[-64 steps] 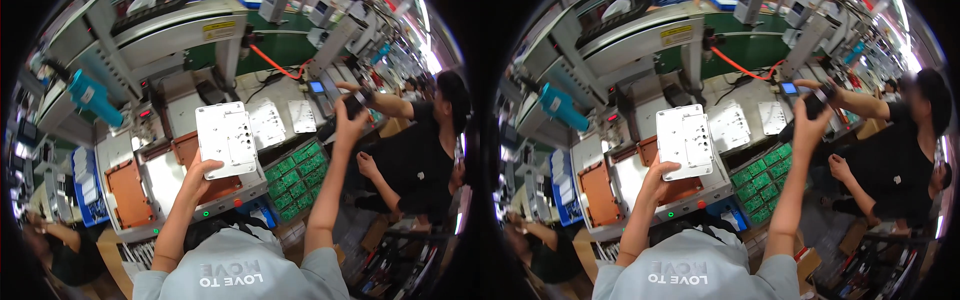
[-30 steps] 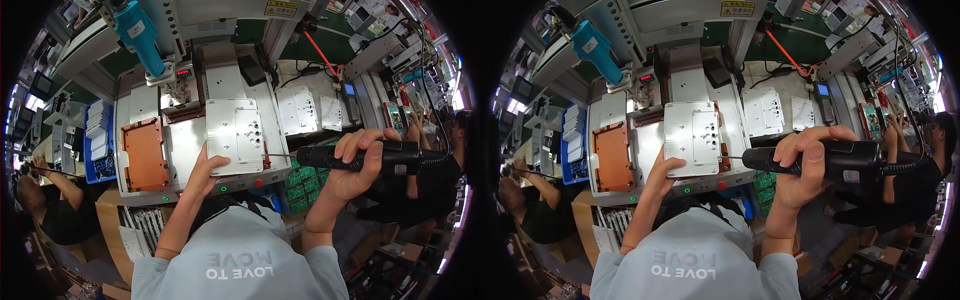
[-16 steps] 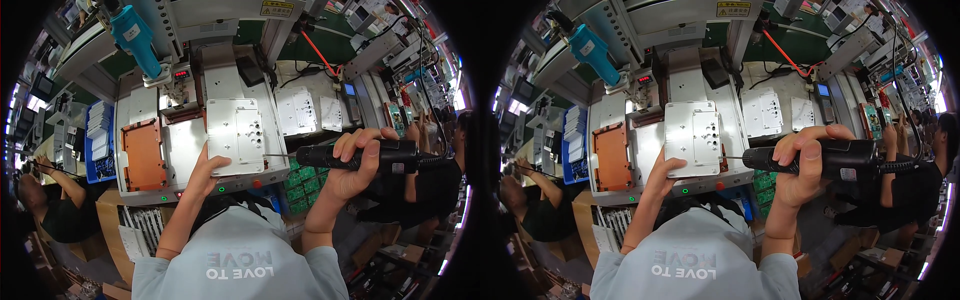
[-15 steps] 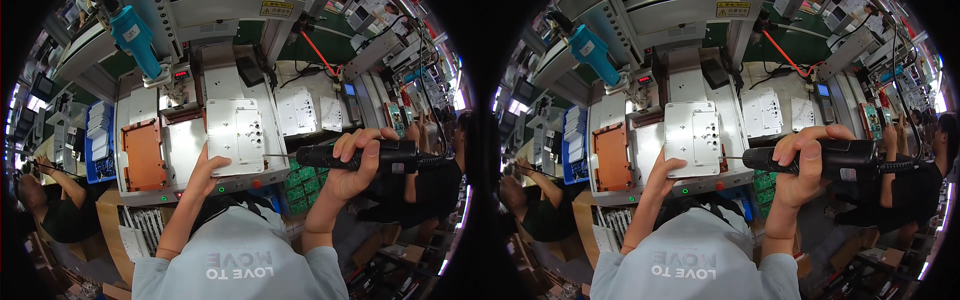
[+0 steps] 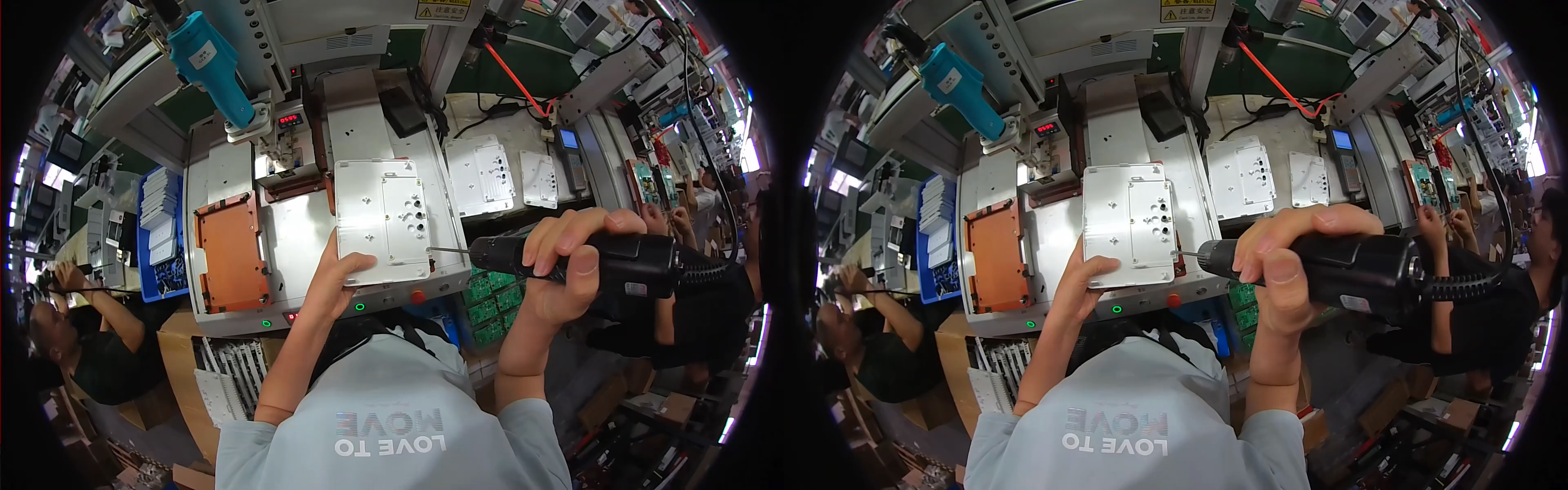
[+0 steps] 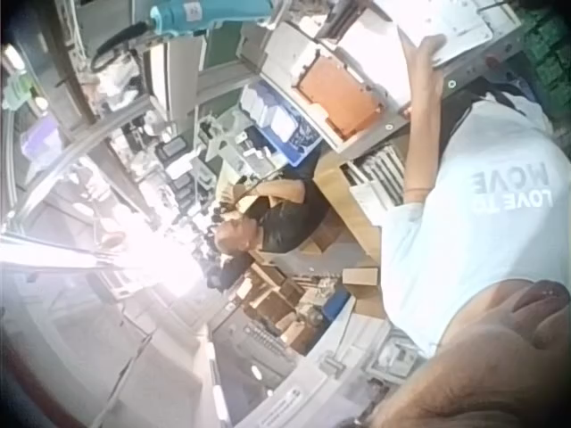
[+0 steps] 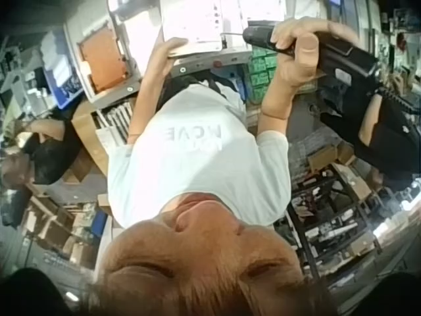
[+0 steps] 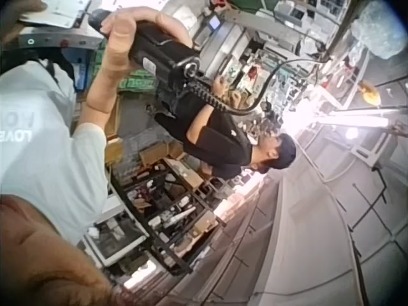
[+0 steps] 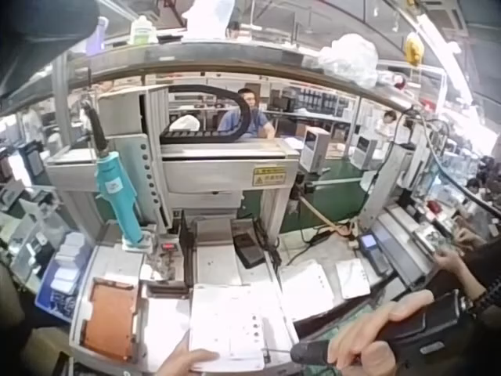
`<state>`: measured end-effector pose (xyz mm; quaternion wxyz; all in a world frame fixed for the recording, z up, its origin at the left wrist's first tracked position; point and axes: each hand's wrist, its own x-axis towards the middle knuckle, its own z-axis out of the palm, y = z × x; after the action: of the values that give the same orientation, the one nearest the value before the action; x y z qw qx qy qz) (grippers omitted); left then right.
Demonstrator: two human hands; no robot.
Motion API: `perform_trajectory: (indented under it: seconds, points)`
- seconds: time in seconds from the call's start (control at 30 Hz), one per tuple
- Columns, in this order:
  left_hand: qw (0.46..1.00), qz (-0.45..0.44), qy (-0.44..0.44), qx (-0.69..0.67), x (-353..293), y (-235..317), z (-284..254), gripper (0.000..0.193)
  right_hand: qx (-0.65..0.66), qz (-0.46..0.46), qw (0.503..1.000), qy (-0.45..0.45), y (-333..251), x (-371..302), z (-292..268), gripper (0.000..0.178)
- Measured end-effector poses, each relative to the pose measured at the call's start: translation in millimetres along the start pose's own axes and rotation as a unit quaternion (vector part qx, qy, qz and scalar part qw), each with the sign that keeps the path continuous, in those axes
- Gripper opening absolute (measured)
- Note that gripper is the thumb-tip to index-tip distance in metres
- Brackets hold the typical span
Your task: Assembling, inspecting, and packaging plastic housings for electronic components on a production line.
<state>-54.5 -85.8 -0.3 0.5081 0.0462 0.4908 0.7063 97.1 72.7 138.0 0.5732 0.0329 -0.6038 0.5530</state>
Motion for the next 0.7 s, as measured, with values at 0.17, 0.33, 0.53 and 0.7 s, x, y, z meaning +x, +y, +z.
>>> perform_trajectory:
  seconds: [0.17,0.33,0.53,0.7]
  points:
    - [1.000,0.001,0.007,0.003,-0.6,-1.3,0.1,0.076,-0.015,0.016,1.000,-0.003,-2.6,-1.6,1.4,0.036]
    - [1.000,-0.001,0.014,0.000,-2.2,1.4,1.0,0.075,-0.015,0.020,1.000,-0.009,-2.6,-2.9,0.4,0.037]
    - [1.000,0.006,0.002,0.009,-2.6,1.2,1.3,0.075,-0.035,0.026,0.999,0.008,-1.9,-2.9,7.3,0.035]
    - [1.000,0.020,-0.009,0.008,-4.6,0.7,3.7,0.075,-0.062,0.031,0.997,0.018,-3.9,-2.8,16.7,0.035]
